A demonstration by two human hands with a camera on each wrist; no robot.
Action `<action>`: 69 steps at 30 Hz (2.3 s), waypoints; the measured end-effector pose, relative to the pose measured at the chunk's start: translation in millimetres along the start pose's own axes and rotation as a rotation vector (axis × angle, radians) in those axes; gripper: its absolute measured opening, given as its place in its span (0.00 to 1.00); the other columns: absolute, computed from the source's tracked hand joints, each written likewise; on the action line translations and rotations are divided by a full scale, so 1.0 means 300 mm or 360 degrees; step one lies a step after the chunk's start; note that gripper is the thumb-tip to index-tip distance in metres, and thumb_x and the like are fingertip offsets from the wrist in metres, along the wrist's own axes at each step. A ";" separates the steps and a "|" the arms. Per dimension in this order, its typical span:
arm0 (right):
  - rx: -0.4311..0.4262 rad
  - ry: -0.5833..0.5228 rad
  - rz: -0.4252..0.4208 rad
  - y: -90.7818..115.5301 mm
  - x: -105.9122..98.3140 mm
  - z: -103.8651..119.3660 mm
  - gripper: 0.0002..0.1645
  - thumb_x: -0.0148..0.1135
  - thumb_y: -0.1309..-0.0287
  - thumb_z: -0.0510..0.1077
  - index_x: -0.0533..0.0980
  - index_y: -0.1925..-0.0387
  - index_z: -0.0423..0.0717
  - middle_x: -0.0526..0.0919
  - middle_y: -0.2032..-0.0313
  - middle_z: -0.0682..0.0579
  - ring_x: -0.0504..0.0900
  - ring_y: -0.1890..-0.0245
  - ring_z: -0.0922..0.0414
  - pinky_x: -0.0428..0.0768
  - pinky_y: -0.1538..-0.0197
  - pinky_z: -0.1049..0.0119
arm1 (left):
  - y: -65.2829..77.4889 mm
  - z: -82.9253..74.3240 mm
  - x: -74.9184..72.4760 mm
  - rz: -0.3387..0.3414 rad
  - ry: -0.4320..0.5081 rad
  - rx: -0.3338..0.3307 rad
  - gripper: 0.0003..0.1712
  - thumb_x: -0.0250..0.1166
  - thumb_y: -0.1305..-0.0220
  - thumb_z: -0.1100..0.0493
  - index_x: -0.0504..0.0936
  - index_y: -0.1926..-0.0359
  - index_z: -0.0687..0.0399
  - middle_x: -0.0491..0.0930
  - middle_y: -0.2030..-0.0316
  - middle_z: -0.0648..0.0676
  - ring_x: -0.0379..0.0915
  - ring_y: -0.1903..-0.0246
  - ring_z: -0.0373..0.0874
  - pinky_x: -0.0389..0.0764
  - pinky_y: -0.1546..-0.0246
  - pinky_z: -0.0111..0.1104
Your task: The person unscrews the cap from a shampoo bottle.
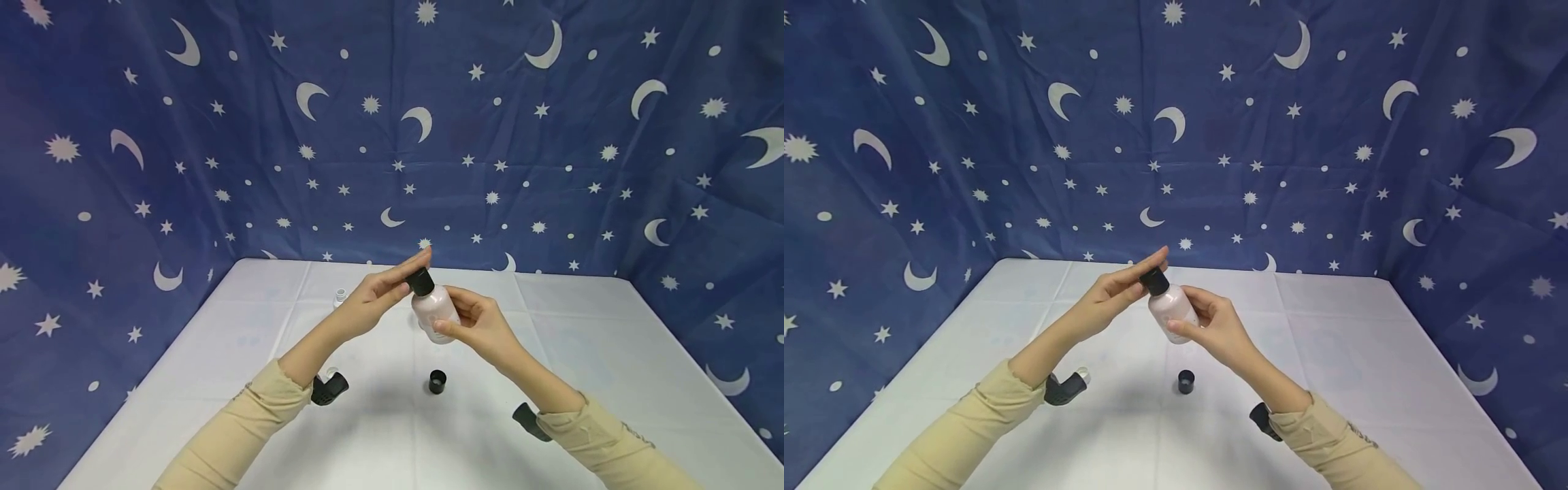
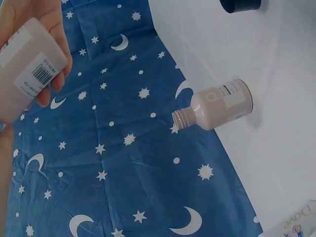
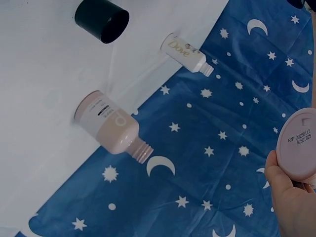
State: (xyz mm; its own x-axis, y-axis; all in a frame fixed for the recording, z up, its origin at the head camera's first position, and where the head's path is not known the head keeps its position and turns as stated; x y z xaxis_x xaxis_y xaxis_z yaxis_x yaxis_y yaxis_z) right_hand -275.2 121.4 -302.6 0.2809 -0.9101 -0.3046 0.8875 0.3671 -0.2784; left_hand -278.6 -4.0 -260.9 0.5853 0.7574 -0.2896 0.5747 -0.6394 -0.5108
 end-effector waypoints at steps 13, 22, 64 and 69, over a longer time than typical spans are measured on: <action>0.0026 -0.0005 -0.0026 0.002 -0.003 -0.008 0.34 0.66 0.46 0.37 0.66 0.38 0.33 0.74 0.42 0.35 0.80 0.48 0.53 0.80 0.48 0.69 | -0.008 0.010 -0.043 -0.0288 -0.0005 -0.0093 0.25 0.57 0.34 0.60 0.70 0.39 0.69 0.71 0.40 0.66 0.71 0.40 0.47 0.73 0.40 0.35; -0.0001 -0.0015 -0.0026 -0.003 0.006 0.000 0.34 0.66 0.46 0.36 0.66 0.39 0.32 0.75 0.43 0.34 0.81 0.52 0.63 0.80 0.49 0.71 | 0.005 0.009 -0.092 -0.0619 0.0002 -0.0136 0.20 0.68 0.45 0.66 0.78 0.52 0.71 0.83 0.60 0.60 0.80 0.63 0.33 0.82 0.57 0.28; 0.0074 0.0014 -0.0059 -0.014 -0.015 -0.016 0.33 0.65 0.45 0.36 0.66 0.38 0.32 0.75 0.42 0.35 0.79 0.48 0.47 0.81 0.48 0.68 | -0.018 0.057 -0.093 -0.0676 0.0104 -0.0191 0.25 0.69 0.47 0.61 0.77 0.49 0.70 0.85 0.62 0.49 0.81 0.62 0.33 0.82 0.54 0.29; 0.0057 0.0013 -0.0049 -0.016 -0.016 -0.008 0.33 0.65 0.45 0.37 0.66 0.38 0.32 0.75 0.43 0.35 0.82 0.51 0.56 0.81 0.50 0.69 | -0.024 0.047 -0.084 -0.0716 0.0074 -0.0165 0.24 0.67 0.45 0.67 0.75 0.46 0.68 0.79 0.65 0.42 0.78 0.64 0.32 0.81 0.56 0.25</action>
State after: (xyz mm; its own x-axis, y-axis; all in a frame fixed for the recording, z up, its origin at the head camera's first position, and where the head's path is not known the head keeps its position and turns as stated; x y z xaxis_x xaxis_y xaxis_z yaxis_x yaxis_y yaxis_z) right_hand -281.7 124.4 -302.1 0.2504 -0.9193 -0.3037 0.9084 0.3316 -0.2548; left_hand -305.6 -16.7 -261.5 0.2884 0.9573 -0.0198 0.8303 -0.2604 -0.4927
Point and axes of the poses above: each hand's wrist, its own y-axis away from the middle knuckle, its own x-axis out of the palm, z = x × y, the point moved 9 cm from there along -y, towards the middle knuckle
